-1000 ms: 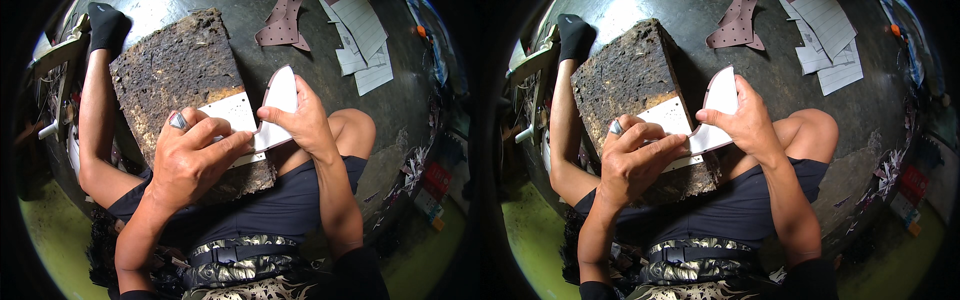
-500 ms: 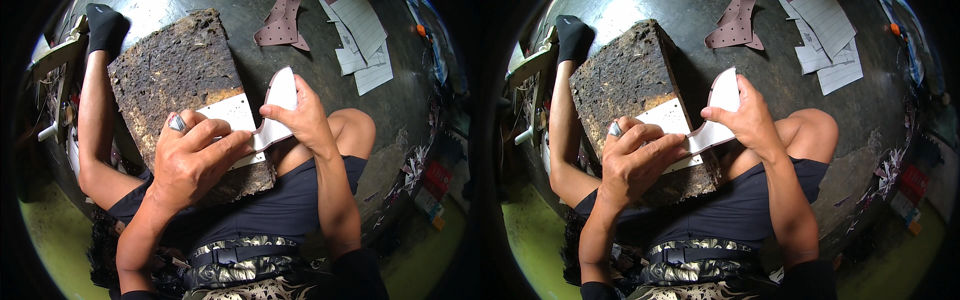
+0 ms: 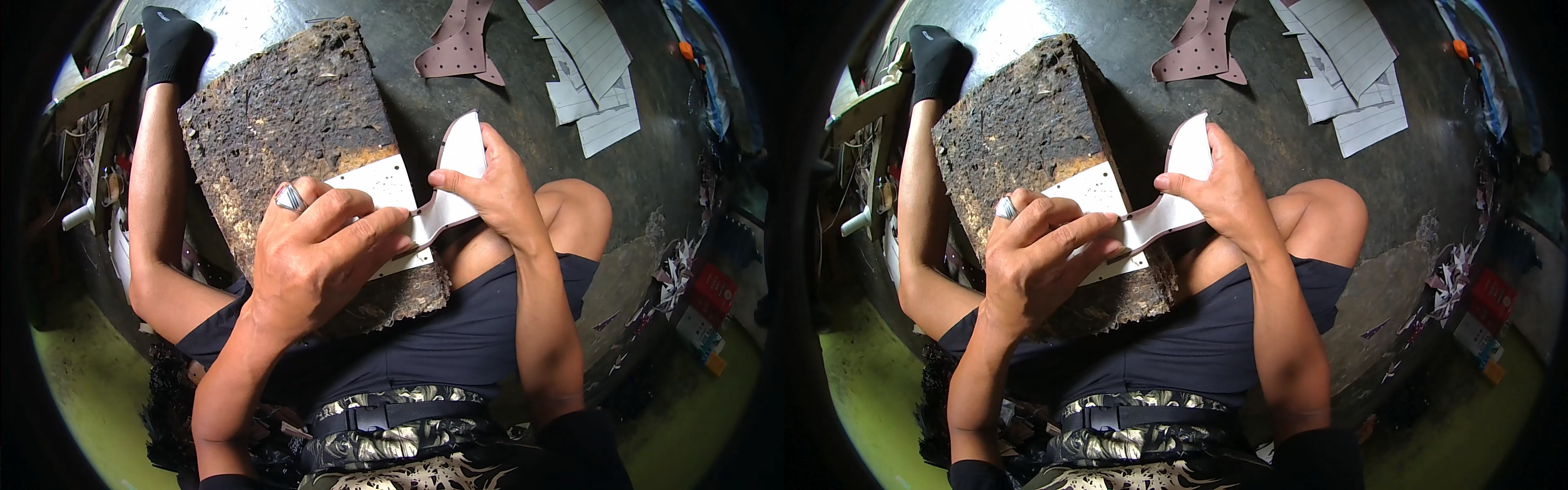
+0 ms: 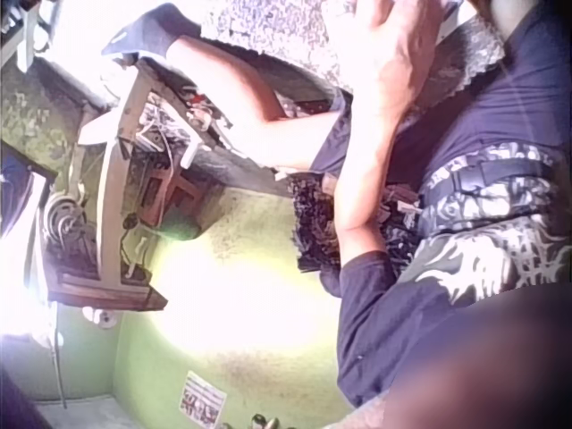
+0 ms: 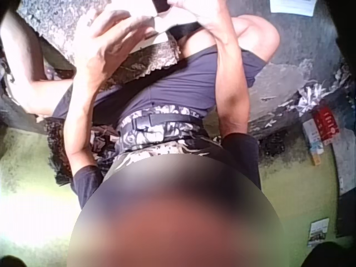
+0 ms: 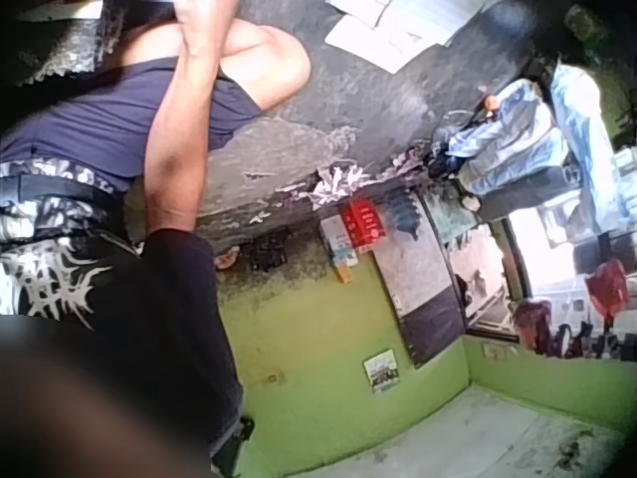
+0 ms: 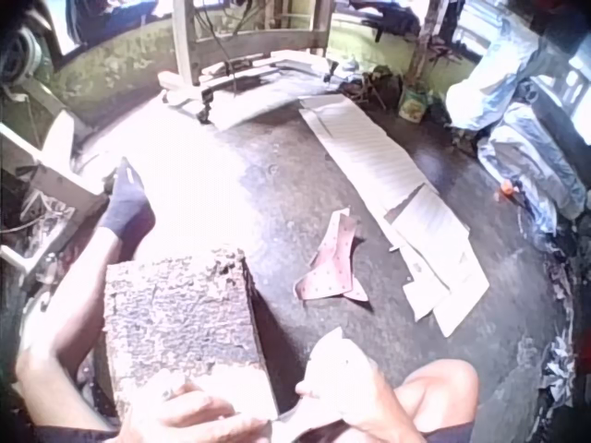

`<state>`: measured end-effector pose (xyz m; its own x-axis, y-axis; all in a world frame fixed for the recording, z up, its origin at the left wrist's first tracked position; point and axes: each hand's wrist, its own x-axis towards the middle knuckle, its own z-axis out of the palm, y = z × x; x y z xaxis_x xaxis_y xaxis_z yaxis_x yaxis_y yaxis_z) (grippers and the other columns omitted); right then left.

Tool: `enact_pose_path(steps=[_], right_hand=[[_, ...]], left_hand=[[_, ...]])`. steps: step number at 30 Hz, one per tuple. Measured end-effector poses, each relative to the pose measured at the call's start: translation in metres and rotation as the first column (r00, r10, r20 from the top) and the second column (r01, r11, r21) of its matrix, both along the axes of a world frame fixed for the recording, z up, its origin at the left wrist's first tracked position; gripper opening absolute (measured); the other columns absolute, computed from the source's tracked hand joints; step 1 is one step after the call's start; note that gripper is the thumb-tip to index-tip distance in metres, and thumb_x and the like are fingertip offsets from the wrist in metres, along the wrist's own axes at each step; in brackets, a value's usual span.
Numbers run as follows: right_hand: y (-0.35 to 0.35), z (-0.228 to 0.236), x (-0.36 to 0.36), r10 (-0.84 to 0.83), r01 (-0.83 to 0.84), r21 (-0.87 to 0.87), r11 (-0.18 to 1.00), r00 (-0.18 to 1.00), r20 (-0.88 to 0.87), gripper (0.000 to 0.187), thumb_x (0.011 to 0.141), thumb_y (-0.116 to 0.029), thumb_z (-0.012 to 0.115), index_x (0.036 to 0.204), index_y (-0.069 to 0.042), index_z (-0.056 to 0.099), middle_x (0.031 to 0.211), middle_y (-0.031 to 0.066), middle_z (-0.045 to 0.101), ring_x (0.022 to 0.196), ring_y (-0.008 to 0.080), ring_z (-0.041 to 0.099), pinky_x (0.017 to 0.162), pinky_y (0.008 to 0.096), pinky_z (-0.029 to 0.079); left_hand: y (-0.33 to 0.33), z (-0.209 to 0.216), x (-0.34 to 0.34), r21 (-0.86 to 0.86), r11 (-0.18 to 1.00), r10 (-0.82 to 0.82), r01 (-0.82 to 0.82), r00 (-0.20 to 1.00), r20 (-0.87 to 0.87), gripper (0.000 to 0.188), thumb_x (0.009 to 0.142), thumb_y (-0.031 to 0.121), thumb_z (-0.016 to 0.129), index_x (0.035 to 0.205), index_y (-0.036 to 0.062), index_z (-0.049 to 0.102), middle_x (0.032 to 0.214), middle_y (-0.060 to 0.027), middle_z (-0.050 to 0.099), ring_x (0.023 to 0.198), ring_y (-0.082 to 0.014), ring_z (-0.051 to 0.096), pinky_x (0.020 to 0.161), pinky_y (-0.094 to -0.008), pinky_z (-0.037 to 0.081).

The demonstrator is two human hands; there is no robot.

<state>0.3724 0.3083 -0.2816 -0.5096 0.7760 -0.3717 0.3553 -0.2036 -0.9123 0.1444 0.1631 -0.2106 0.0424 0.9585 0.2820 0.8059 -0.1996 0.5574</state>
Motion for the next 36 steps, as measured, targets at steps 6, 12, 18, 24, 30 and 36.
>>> enact_pose_path(steps=[6, 12, 18, 24, 30, 36], right_hand=[[0.003, -0.004, 0.002, -0.025, 0.025, -0.001, 1.000, 1.000, 0.013, 0.049, 0.088, -0.016, 0.100, 0.121, 0.000, 0.066, 0.100, 0.0046, 0.073, 0.090, 0.0113, 0.067, 0.080, 0.0312, 0.057], [0.004, -0.012, 0.007, -0.263, 0.245, -0.170, 0.954, 0.960, -0.091, 0.041, 0.096, -0.012, 0.094, 0.126, 0.000, 0.069, 0.107, 0.0067, 0.077, 0.095, 0.0153, 0.075, 0.084, 0.0332, 0.062], [-0.033, 0.024, 0.017, -0.852, 0.105, -0.891, 0.443, 0.359, -0.381, 0.101, 0.102, -0.082, 0.064, 0.156, 0.003, 0.056, 0.151, 0.0238, 0.068, 0.139, 0.0350, 0.067, 0.122, 0.0528, 0.053], [-0.086, 0.037, -0.025, -0.614, 0.267, -0.637, 0.723, 0.673, -0.414, 0.057, 0.108, -0.018, 0.082, 0.153, 0.000, 0.052, 0.132, 0.0145, 0.071, 0.122, 0.0225, 0.070, 0.109, 0.0393, 0.058], [-0.080, 0.042, -0.039, -0.663, 0.395, -0.586, 0.707, 0.659, -0.355, 0.056, 0.099, 0.006, 0.086, 0.144, 0.001, 0.053, 0.117, 0.0095, 0.070, 0.107, 0.0162, 0.073, 0.095, 0.0323, 0.064], [-0.076, 0.031, -0.036, -0.693, 0.392, -0.635, 0.666, 0.639, -0.332, 0.055, 0.098, 0.007, 0.086, 0.141, 0.000, 0.053, 0.116, 0.0091, 0.071, 0.105, 0.0168, 0.073, 0.096, 0.0328, 0.063]], left_hand=[[0.002, -0.009, 0.003, 0.051, 0.998, 0.025, -0.028, 0.998, 0.053, 0.029, 0.083, 0.022, 0.099, 0.108, 0.0184, 0.085, 0.096, 0.0017, 0.071, 0.083, -0.0214, 0.064, 0.074, -0.0387, 0.050], [0.000, -0.015, 0.013, 0.093, 0.992, 0.087, -0.088, 0.996, 0.017, 0.029, 0.082, 0.026, 0.099, 0.106, 0.0187, 0.084, 0.096, 0.0030, 0.070, 0.083, -0.0203, 0.063, 0.074, -0.0387, 0.047], [-0.003, -0.015, 0.023, 0.099, 0.980, 0.172, -0.175, 0.985, 0.031, 0.028, 0.084, 0.029, 0.098, 0.104, 0.0179, 0.083, 0.096, 0.0027, 0.069, 0.082, -0.0206, 0.061, 0.073, -0.0395, 0.046], [-0.005, -0.015, 0.026, 0.108, 0.976, 0.193, -0.191, 0.981, -0.009, 0.026, 0.085, 0.031, 0.097, 0.104, 0.0177, 0.083, 0.096, 0.0019, 0.069, 0.083, -0.0215, 0.061, 0.075, -0.0396, 0.046], [-0.006, -0.014, 0.020, 0.072, 0.984, 0.159, -0.162, 0.986, 0.055, 0.026, 0.085, 0.024, 0.097, 0.106, 0.0174, 0.083, 0.097, 0.0016, 0.070, 0.084, -0.0219, 0.063, 0.076, -0.0396, 0.046], [-0.006, -0.014, 0.017, 0.043, 0.989, 0.137, -0.140, 0.989, 0.062, 0.027, 0.085, 0.023, 0.098, 0.108, 0.0186, 0.084, 0.098, 0.0025, 0.071, 0.084, -0.0220, 0.063, 0.076, -0.0399, 0.046]])
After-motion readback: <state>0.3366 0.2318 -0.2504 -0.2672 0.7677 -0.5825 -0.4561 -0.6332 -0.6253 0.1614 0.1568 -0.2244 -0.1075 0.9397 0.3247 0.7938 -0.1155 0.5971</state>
